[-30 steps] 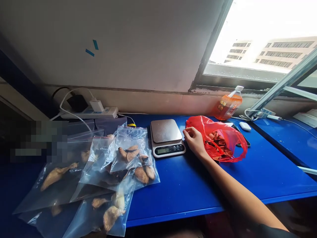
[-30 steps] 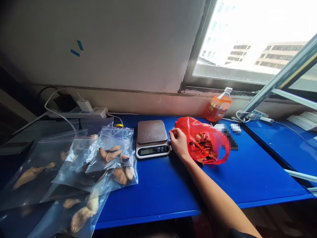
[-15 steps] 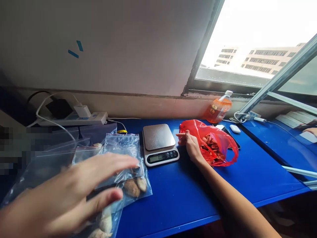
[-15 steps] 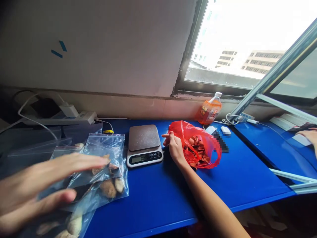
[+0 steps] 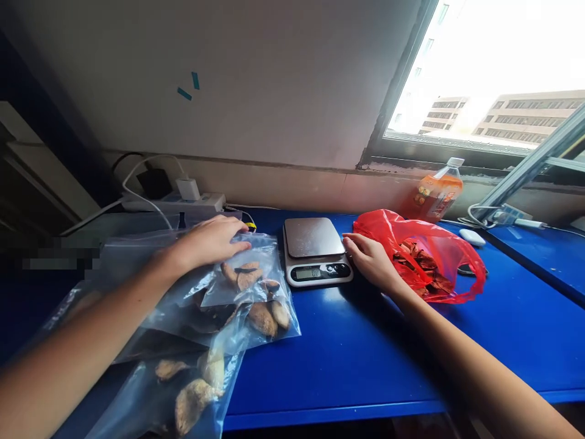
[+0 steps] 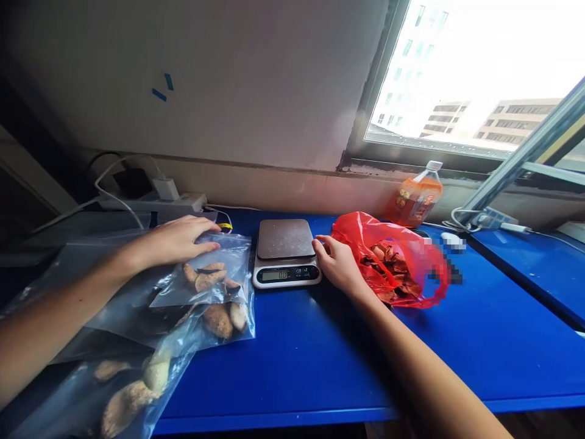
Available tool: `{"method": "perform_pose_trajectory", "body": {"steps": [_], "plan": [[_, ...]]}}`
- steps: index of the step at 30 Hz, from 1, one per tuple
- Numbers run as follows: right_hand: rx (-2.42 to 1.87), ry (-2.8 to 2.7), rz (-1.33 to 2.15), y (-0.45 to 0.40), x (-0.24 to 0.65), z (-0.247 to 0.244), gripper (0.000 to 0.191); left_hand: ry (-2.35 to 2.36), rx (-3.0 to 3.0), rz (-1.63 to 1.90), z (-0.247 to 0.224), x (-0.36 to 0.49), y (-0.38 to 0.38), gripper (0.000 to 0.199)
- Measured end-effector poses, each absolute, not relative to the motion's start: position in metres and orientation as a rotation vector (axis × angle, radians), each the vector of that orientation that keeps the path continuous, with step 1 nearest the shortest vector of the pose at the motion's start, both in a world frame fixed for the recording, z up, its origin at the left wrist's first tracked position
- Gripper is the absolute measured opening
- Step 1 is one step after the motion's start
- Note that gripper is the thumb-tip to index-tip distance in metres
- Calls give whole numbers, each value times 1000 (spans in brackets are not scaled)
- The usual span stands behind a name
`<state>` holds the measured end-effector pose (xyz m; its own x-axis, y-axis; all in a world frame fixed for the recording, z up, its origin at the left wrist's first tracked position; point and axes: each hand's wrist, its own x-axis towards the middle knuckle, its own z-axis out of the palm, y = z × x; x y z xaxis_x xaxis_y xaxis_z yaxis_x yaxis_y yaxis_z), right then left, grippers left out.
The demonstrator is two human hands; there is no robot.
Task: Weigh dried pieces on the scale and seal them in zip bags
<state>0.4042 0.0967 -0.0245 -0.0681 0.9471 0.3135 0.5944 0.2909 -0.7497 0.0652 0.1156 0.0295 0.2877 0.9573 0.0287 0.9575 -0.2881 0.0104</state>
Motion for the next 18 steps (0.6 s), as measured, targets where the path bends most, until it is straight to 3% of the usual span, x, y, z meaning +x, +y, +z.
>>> {"method": "perform_pose_trajectory", "body": {"steps": [8,12,18], "plan": [[-1415,-1869,452,90,402,-24,49,-1822,-2496,-280,19,64,104,19],[-1403,-1854,395,88,400,-25,45,-1699,-2426,-498,33,69,92,15],[-1121,-1773,316,60,380,-2,24,-1132,-2686,-1008,67,88,29,8]]}}
